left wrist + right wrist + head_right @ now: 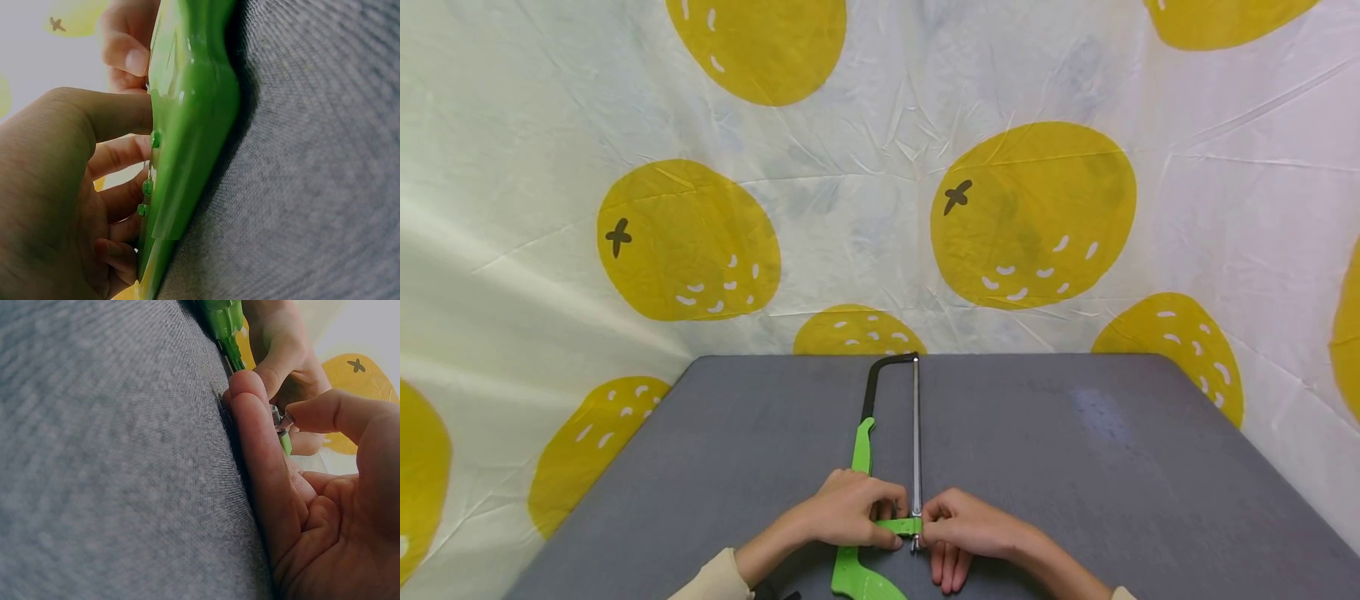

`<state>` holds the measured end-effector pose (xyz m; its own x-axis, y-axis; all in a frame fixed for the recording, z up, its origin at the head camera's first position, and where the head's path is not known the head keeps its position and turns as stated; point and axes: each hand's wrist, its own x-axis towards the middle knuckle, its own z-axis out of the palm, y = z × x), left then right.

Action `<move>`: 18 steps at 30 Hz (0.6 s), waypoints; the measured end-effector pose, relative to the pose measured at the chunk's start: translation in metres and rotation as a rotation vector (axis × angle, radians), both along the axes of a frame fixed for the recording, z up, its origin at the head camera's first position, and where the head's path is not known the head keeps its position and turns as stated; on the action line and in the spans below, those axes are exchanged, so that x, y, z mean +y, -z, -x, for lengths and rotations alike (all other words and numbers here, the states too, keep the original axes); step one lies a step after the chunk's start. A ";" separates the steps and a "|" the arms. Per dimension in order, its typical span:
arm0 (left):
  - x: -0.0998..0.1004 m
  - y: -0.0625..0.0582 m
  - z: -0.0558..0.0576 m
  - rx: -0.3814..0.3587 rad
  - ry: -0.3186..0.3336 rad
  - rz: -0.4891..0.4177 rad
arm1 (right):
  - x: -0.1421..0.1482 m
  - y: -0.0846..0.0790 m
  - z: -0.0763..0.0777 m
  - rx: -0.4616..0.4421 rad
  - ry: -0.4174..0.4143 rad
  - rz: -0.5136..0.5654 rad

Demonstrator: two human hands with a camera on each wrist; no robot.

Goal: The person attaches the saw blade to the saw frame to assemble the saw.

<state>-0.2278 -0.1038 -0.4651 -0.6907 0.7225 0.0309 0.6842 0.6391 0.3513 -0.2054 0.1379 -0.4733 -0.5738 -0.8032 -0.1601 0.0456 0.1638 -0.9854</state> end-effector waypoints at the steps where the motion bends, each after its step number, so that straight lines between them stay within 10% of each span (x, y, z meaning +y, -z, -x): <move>1: 0.000 0.000 0.000 0.000 0.000 0.000 | 0.000 0.000 0.000 -0.001 -0.001 -0.001; 18: 0.001 -0.001 0.001 0.003 -0.003 0.001 | 0.000 -0.001 0.001 0.013 -0.006 0.002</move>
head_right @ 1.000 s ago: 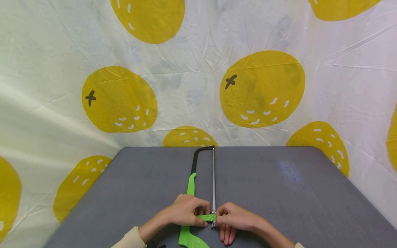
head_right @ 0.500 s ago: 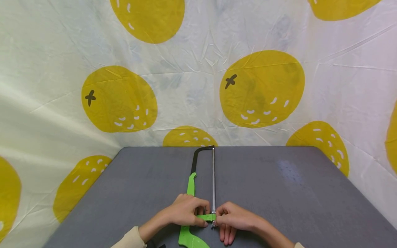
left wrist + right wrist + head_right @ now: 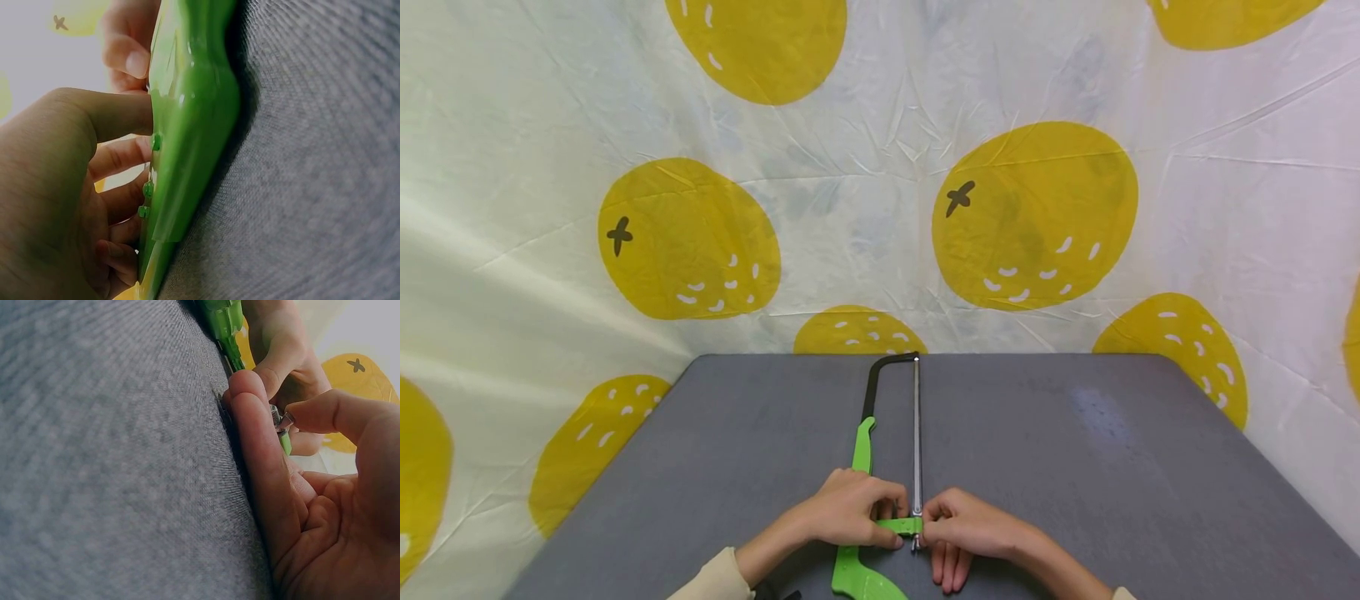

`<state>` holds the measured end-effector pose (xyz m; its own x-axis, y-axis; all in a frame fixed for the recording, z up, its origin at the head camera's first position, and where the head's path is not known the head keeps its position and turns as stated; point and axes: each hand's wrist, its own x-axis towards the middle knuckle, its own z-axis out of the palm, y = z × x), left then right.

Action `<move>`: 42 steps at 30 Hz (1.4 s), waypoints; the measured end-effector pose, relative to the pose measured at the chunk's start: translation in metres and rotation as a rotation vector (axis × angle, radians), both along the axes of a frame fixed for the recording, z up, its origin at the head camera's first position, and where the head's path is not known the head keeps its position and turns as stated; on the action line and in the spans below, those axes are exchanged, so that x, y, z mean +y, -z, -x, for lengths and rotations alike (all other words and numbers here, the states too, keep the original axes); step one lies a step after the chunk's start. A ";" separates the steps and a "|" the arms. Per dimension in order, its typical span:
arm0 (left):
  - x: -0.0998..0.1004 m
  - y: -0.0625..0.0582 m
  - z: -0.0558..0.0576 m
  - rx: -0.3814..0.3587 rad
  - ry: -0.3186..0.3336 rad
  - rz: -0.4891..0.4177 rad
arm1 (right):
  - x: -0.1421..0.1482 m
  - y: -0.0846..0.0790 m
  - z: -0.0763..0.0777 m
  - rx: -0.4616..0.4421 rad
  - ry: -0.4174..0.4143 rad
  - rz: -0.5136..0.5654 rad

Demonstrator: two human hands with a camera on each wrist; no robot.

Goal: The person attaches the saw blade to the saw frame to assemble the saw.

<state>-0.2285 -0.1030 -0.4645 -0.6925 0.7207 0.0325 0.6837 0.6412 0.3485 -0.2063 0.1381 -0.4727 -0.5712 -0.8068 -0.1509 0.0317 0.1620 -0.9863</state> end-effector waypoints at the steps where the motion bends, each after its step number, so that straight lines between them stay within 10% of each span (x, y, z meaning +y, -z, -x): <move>1: 0.000 0.000 0.000 0.001 0.000 0.000 | 0.000 0.000 0.000 0.003 0.002 -0.001; 42: -0.002 0.003 0.000 0.003 -0.004 -0.008 | 0.000 0.002 0.000 0.007 -0.002 -0.001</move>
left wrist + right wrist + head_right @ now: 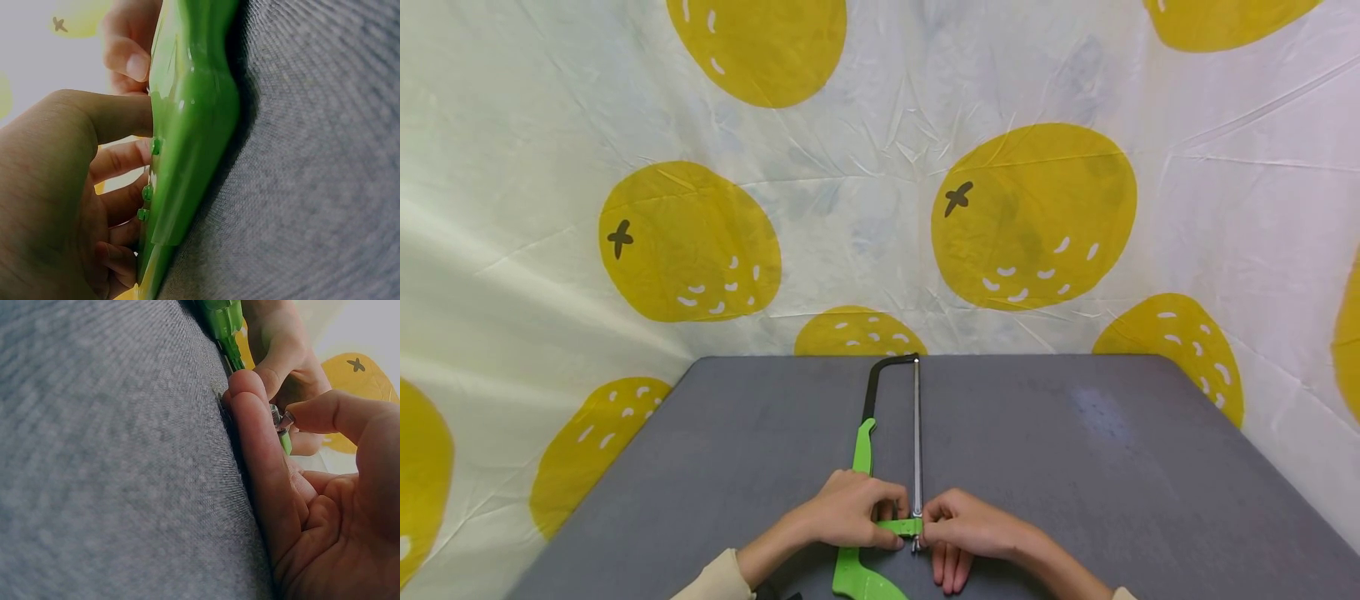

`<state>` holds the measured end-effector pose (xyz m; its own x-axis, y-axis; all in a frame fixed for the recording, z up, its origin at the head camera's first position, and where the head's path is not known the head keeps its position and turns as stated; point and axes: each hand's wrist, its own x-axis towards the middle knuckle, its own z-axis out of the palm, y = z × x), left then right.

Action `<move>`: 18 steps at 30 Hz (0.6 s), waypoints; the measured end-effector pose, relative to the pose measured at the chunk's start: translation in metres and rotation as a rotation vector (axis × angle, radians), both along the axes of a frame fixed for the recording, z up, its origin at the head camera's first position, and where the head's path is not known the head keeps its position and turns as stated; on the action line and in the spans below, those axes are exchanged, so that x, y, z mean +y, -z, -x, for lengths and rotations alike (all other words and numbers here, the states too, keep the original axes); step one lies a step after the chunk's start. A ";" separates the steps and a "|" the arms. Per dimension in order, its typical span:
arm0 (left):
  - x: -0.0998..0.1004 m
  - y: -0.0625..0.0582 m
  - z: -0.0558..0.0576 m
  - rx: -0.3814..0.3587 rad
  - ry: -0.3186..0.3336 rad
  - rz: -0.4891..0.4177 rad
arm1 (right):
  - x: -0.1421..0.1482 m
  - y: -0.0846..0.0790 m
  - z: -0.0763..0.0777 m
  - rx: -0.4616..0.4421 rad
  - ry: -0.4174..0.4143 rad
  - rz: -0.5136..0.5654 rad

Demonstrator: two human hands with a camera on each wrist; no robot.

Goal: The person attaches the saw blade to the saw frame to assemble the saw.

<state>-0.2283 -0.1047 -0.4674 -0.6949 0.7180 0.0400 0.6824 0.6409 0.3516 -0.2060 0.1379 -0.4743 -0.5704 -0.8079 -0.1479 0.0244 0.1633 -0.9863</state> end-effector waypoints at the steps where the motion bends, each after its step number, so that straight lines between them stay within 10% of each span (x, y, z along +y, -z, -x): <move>1: 0.000 0.000 0.000 -0.002 0.000 -0.002 | 0.000 0.000 0.000 -0.003 0.000 0.001; 18: 0.000 -0.001 0.000 -0.010 0.000 -0.007 | 0.000 -0.001 -0.001 0.010 -0.002 -0.001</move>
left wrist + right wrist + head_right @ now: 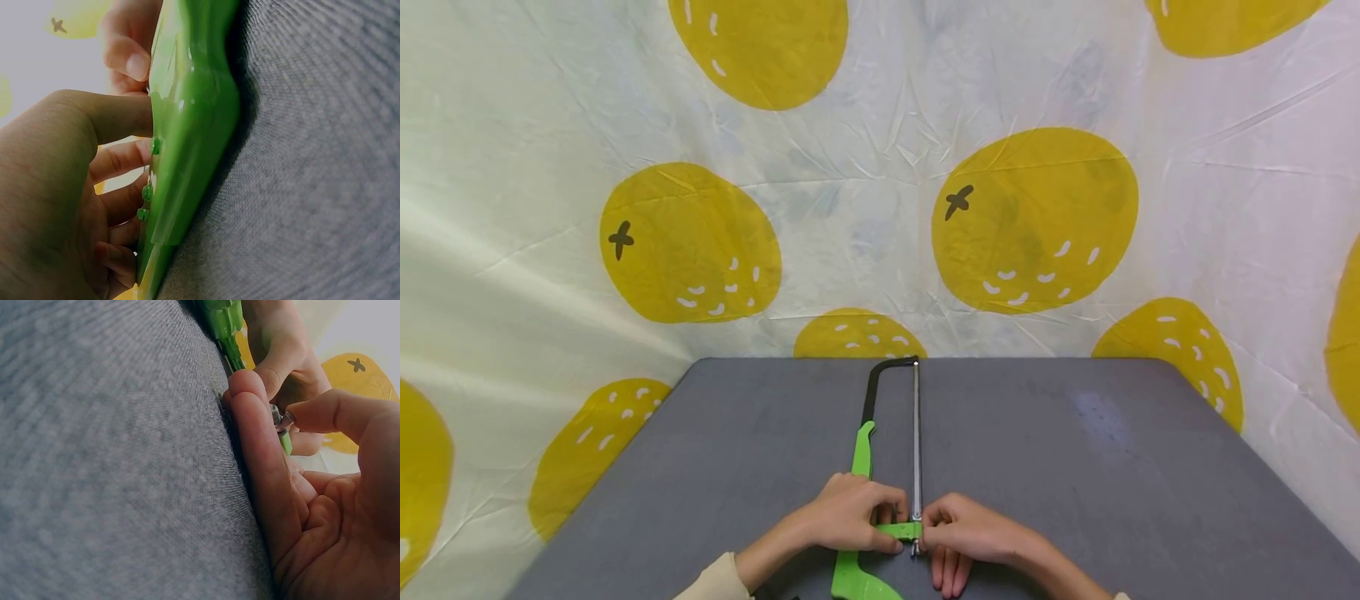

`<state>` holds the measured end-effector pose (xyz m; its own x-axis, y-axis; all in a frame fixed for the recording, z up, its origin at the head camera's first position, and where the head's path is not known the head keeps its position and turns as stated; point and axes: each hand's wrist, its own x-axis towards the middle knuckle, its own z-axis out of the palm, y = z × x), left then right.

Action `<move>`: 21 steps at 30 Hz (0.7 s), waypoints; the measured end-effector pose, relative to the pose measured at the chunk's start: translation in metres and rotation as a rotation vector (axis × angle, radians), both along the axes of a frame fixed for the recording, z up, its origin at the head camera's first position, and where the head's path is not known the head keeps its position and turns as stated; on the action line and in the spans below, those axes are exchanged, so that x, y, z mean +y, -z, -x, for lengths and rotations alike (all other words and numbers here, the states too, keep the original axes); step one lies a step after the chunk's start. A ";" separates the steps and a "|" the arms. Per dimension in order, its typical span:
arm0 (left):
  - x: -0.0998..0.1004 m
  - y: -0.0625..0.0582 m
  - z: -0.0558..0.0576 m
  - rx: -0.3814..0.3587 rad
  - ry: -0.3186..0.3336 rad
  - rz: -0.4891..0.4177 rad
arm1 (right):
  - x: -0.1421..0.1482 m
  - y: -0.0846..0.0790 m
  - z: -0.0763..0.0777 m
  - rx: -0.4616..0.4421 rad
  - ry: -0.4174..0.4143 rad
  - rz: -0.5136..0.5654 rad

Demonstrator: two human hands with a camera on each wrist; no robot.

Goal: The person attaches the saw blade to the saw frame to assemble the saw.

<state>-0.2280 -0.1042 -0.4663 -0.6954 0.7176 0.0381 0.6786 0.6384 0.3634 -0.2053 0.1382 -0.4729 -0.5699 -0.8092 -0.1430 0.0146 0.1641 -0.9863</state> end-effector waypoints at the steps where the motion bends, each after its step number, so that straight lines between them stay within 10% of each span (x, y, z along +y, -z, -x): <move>1: 0.000 0.000 0.000 -0.001 -0.001 0.000 | 0.000 0.000 0.000 -0.004 -0.001 0.000; 21: -0.001 0.001 -0.001 0.045 0.018 -0.009 | 0.002 -0.002 0.000 -0.021 -0.044 0.010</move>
<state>-0.2268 -0.1051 -0.4670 -0.6801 0.7292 0.0758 0.7056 0.6230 0.3377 -0.2057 0.1400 -0.4709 -0.5307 -0.8348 -0.1463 0.0288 0.1548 -0.9875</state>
